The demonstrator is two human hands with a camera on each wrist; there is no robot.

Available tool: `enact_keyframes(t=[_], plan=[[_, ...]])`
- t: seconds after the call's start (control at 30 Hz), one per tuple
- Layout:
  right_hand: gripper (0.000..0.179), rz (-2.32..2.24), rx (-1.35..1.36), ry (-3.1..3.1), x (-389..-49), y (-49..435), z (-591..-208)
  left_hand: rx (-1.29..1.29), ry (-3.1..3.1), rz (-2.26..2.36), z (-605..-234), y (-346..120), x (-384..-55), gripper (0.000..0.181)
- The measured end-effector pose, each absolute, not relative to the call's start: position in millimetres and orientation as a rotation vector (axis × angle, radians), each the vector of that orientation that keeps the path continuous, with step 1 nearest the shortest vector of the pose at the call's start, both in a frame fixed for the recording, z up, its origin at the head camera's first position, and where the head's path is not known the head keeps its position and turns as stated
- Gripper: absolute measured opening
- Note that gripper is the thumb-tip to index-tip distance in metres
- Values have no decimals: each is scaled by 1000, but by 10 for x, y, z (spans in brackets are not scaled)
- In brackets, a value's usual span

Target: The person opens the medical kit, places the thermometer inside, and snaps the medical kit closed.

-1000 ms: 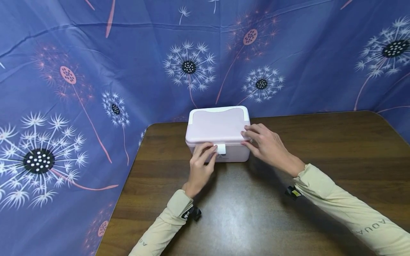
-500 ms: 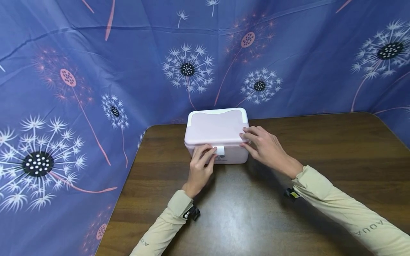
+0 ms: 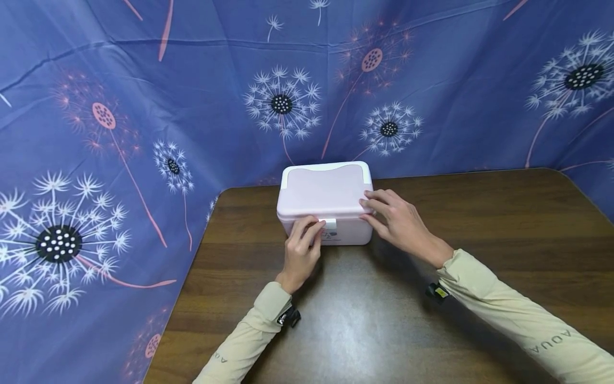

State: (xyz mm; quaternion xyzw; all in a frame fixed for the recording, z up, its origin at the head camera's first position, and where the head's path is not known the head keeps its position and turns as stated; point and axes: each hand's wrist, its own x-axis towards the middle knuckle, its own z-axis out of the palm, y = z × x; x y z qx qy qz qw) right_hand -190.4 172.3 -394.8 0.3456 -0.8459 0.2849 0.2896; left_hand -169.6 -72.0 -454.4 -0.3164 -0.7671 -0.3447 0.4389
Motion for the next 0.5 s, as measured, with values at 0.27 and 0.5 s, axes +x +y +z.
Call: enact_keyframes(t=[0.27, 0.5], plan=[[39, 857, 910, -2271, -1912, 1785, -3983, -798, -1915, -926, -4508, -704, -1693, 19], [46, 954, 908, -2395, -1835, 1860, -4036, -831, -1983, -1027, -4482, -810, -1646, 19]])
